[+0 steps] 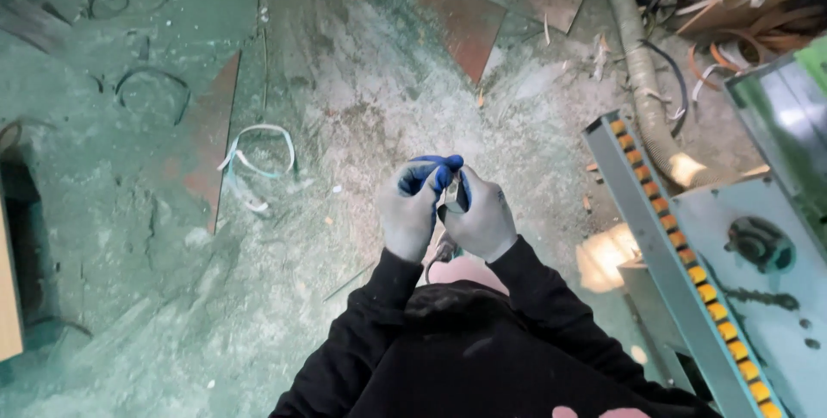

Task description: Feeding wooden boards into an industrial edge-banding machine and handling the processed pieces in a workshop.

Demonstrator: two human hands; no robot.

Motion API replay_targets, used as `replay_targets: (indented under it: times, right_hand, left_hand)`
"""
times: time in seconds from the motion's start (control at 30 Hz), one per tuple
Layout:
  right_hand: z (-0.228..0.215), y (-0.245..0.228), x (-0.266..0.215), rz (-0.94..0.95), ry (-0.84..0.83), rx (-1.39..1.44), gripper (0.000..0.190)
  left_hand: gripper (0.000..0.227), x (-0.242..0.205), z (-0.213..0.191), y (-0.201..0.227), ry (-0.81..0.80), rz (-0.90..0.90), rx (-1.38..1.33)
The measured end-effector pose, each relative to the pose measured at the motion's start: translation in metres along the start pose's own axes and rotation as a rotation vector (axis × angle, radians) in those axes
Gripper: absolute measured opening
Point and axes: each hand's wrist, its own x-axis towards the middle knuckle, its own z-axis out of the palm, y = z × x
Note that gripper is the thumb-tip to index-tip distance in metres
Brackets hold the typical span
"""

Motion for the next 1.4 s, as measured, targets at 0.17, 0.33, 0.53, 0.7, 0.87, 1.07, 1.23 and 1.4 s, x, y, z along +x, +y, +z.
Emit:
replay_targets:
  times: [0.17, 0.33, 0.53, 0.7, 0.87, 1.07, 1.23, 1.4]
  right_hand:
    - [-0.037, 0.006, 0.078, 0.024, 0.051, 0.148, 0.016]
    - [-0.073, 0.013, 0.141, 0.024, 0.169, 0.185, 0.019]
    - [-0.095, 0.018, 0.213, 0.187, 0.344, 0.017, 0.028]
    - [-0.093, 0.075, 0.271, 0.426, 0.495, -0.079, 0.022]
    - [-0.091, 0.091, 0.336, 0.606, 0.611, -0.176, 0.019]
    - [-0.053, 0.116, 0.381, 0.722, 0.759, -0.12, 0.035]
    - [-0.039, 0.079, 0.377, 0.528, 0.58, -0.185, 0.018]
    - [-0.101, 0.092, 0.373, 0.367, 0.864, -0.228, 0.019]
  left_hand:
    - [0.04, 0.074, 0.025, -0.016, -0.534, 0.113, 0.099]
    - [0.04, 0.148, 0.094, 0.012, -0.587, -0.04, 0.16]
    - [0.018, 0.236, 0.161, -0.038, -0.568, 0.011, 0.358]
    - [0.015, 0.318, 0.222, -0.079, -0.692, -0.094, 0.298]
    - [0.015, 0.39, 0.262, -0.106, -0.761, -0.058, 0.509]
    - [0.038, 0.475, 0.283, -0.158, -0.79, 0.215, 0.372]
    - [0.02, 0.777, 0.265, -0.196, -0.312, 0.504, 0.91]
    - [0.05, 0.868, 0.169, -0.212, -0.547, 0.682, 1.52]
